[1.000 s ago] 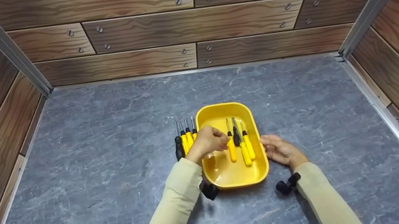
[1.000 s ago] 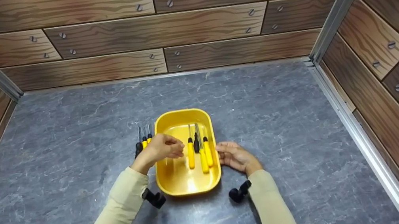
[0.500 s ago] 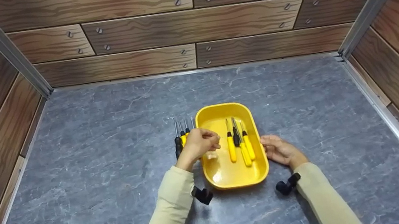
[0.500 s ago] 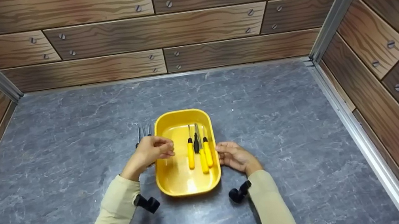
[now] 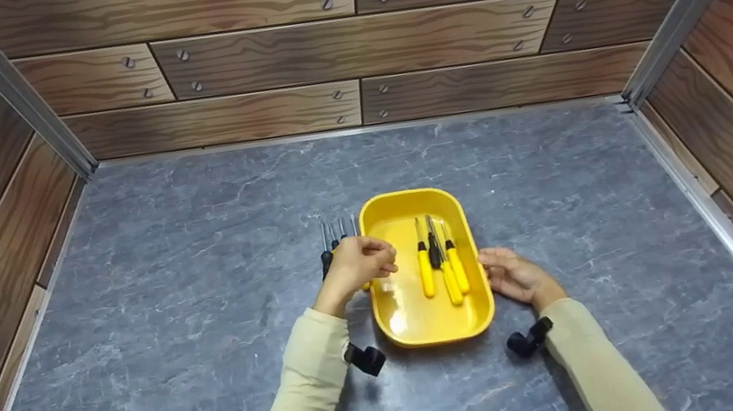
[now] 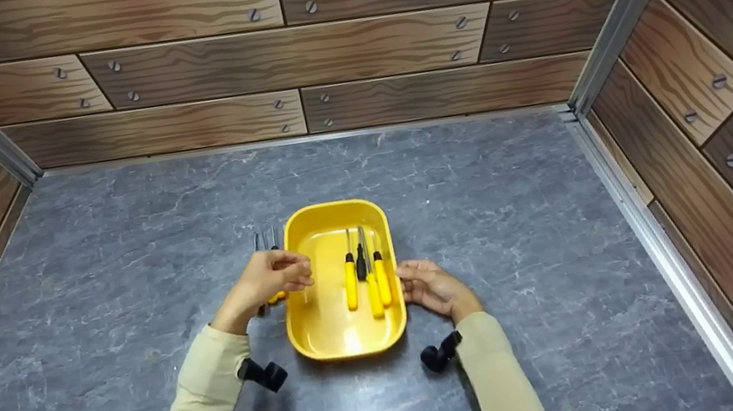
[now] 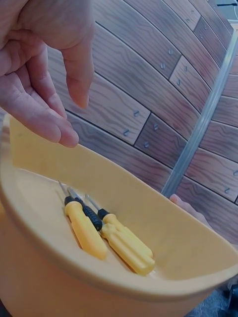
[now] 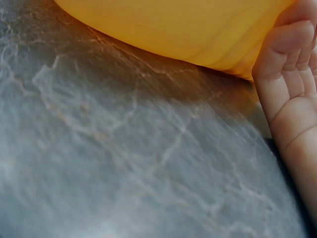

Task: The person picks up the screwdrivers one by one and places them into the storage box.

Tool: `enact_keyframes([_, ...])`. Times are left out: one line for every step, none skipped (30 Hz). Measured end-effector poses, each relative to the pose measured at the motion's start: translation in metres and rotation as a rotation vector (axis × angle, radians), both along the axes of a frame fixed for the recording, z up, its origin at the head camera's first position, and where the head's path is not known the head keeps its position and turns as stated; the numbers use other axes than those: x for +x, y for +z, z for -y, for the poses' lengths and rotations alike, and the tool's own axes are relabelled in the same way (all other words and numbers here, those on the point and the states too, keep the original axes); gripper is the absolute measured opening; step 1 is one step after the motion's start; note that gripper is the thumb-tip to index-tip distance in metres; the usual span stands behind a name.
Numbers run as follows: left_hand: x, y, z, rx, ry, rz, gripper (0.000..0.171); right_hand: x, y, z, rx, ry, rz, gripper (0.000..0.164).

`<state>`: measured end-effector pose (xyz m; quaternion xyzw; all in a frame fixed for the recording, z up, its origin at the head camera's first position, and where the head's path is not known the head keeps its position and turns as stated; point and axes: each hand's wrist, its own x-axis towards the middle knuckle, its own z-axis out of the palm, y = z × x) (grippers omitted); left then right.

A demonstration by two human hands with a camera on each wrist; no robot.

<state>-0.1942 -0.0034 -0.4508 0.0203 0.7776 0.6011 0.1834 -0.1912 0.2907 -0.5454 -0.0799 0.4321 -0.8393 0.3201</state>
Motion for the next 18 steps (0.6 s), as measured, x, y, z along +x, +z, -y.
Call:
enact_keyframes([0.000,0.000,0.001,0.004,0.004,0.003,0.019,0.000,0.000,0.000,0.003,-0.003,0.000,0.040])
enact_keyframes([-0.001,0.000,0.002,0.008,0.009,0.007,0.020,0.000,0.000,0.000,0.006,-0.006,0.001,0.041])
enact_keyframes([-0.001,0.000,0.004,0.012,0.014,0.007,0.020,0.000,0.001,0.001,0.009,-0.008,0.003,0.042])
enact_keyframes([-0.001,0.000,0.005,0.016,0.018,0.009,0.021,0.000,0.001,0.000,0.009,-0.007,0.005,0.043])
enact_keyframes([-0.001,0.000,0.006,0.020,0.023,0.008,0.021,0.000,0.001,0.000,0.008,-0.003,0.006,0.044])
enact_keyframes([-0.002,0.000,0.008,0.025,0.025,0.010,0.022,0.000,0.001,0.000,0.006,0.000,0.004,0.045])
enact_keyframes([-0.002,-0.001,0.009,0.030,0.027,0.013,0.022,0.000,0.000,0.000,0.003,0.003,0.002,0.046])
enact_keyframes([-0.003,-0.001,0.011,0.034,0.032,0.015,0.022,0.000,0.000,0.000,-0.001,0.006,0.000,0.046])
enact_keyframes([-0.003,-0.001,0.012,0.040,0.035,0.020,0.022,0.000,0.000,0.000,-0.004,0.008,-0.001,0.046])
enact_keyframes([-0.004,-0.002,0.014,0.045,0.038,0.025,0.022,0.000,0.000,0.000,-0.008,0.011,-0.003,0.045])
enact_keyframes([-0.005,-0.002,0.015,0.050,0.042,0.028,0.022,0.000,0.000,0.000,-0.010,0.013,-0.006,0.045])
enact_keyframes([-0.005,-0.002,0.016,0.053,0.046,0.034,0.023,0.000,0.000,0.000,-0.010,0.013,-0.008,0.044])
enact_keyframes([-0.006,-0.003,0.018,0.056,0.050,0.036,0.023,0.000,0.000,0.000,-0.010,0.012,-0.008,0.043])
enact_keyframes([-0.006,-0.003,0.019,0.059,0.053,0.036,0.023,0.000,0.000,0.000,-0.006,0.012,-0.007,0.043])
enact_keyframes([-0.007,-0.004,0.020,0.062,0.057,0.035,0.024,0.000,0.001,0.000,-0.003,0.013,-0.007,0.042])
enact_keyframes([-0.007,-0.004,0.022,0.064,0.064,0.033,0.024,0.000,0.001,0.000,-0.001,0.012,-0.007,0.041])
enact_keyframes([-0.008,-0.005,0.023,0.068,0.069,0.033,0.024,0.000,0.001,0.000,0.001,0.013,-0.007,0.041])
enact_keyframes([-0.008,-0.005,0.025,0.073,0.074,0.034,0.024,0.000,0.002,0.001,0.001,0.014,-0.007,0.041])
